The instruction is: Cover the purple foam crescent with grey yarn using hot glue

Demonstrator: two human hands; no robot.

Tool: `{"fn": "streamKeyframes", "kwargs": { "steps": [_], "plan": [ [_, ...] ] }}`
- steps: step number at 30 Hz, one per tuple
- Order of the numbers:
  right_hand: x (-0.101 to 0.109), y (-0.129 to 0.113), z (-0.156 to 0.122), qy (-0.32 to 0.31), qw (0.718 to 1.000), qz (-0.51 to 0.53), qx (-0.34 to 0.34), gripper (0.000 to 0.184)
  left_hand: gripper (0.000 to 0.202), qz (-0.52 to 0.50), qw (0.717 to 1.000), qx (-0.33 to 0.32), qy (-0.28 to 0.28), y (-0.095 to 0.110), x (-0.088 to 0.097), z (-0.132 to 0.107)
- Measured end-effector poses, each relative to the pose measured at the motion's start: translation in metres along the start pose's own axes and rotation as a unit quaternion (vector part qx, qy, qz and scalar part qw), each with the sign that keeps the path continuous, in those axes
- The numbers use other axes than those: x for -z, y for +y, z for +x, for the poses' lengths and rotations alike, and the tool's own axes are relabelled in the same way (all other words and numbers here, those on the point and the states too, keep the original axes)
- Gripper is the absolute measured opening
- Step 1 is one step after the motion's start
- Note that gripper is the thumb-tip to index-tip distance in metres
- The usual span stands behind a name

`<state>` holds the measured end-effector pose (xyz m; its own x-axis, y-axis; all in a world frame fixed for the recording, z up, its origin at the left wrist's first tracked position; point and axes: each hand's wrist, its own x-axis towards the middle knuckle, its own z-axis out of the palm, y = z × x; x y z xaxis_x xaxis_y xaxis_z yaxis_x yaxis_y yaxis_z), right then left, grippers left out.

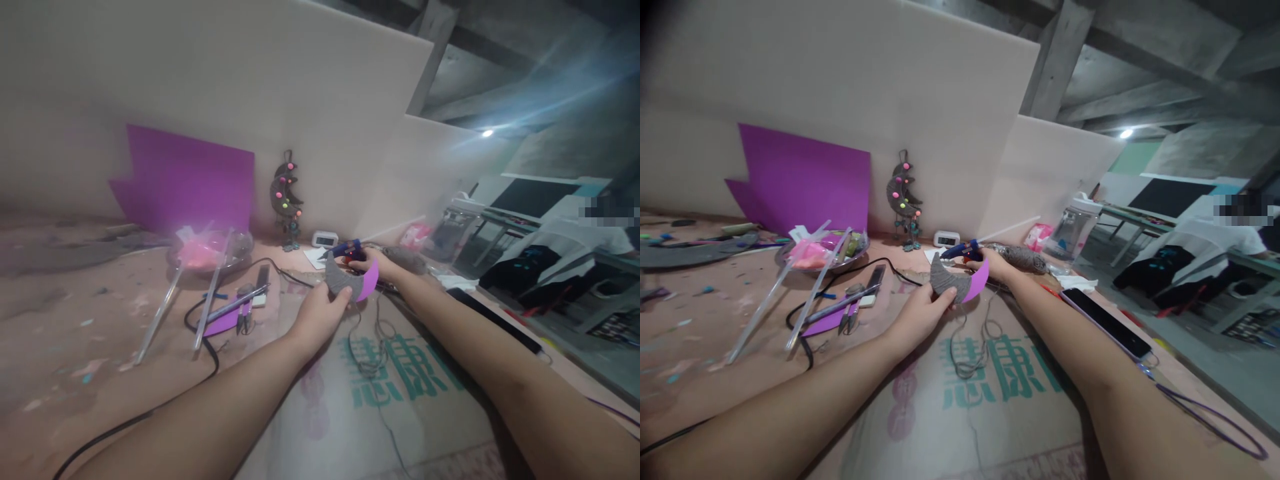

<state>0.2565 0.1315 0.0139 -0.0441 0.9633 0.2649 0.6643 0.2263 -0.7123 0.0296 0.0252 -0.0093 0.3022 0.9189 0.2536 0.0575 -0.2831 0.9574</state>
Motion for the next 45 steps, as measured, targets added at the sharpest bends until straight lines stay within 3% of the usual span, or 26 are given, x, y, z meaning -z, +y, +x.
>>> {"fn": "streamKeyframes", "kwargs": {
  "steps": [7, 13, 18, 22, 26, 31, 35, 40, 45],
  "plan": [
    [-0.008, 0.003, 0.000, 0.027, 0.999, -0.017, -0.013, 0.035, 0.026, -0.006, 1.000, 0.004, -0.001, 0.002, 0.000, -0.001],
    [0.011, -0.017, -0.012, 0.100, 0.995, -0.012, -0.020, 0.032, 0.029, -0.040, 0.999, -0.007, 0.007, -0.003, 0.000, 0.001],
    [0.029, -0.040, -0.038, 0.152, 0.988, 0.021, -0.017, 0.027, 0.030, -0.087, 0.996, 0.013, 0.006, -0.002, 0.000, 0.002],
    [0.036, -0.051, -0.069, 0.186, 0.980, 0.069, 0.000, 0.029, 0.035, -0.156, 0.984, 0.079, 0.023, 0.006, 0.001, 0.003],
    [0.040, -0.052, -0.099, 0.143, 0.979, 0.141, 0.042, 0.030, 0.038, -0.150, 0.979, 0.112, 0.076, 0.009, 0.005, 0.004],
    [0.035, -0.047, -0.125, 0.051, 0.995, 0.072, 0.045, 0.035, 0.038, -0.121, 0.985, 0.099, 0.079, 0.007, 0.006, 0.003],
    [0.026, -0.047, -0.141, 0.035, 0.999, 0.015, 0.039, 0.031, 0.035, -0.130, 0.983, 0.109, 0.076, 0.007, 0.006, 0.003],
    [0.025, -0.052, -0.148, 0.006, 0.993, -0.037, 0.109, 0.021, 0.033, -0.097, 0.988, 0.096, 0.075, 0.007, 0.006, 0.004],
    [0.024, -0.048, -0.153, 0.009, 0.993, -0.071, 0.093, 0.026, 0.034, -0.049, 0.994, 0.083, 0.056, 0.009, 0.007, 0.001]
  ]
}}
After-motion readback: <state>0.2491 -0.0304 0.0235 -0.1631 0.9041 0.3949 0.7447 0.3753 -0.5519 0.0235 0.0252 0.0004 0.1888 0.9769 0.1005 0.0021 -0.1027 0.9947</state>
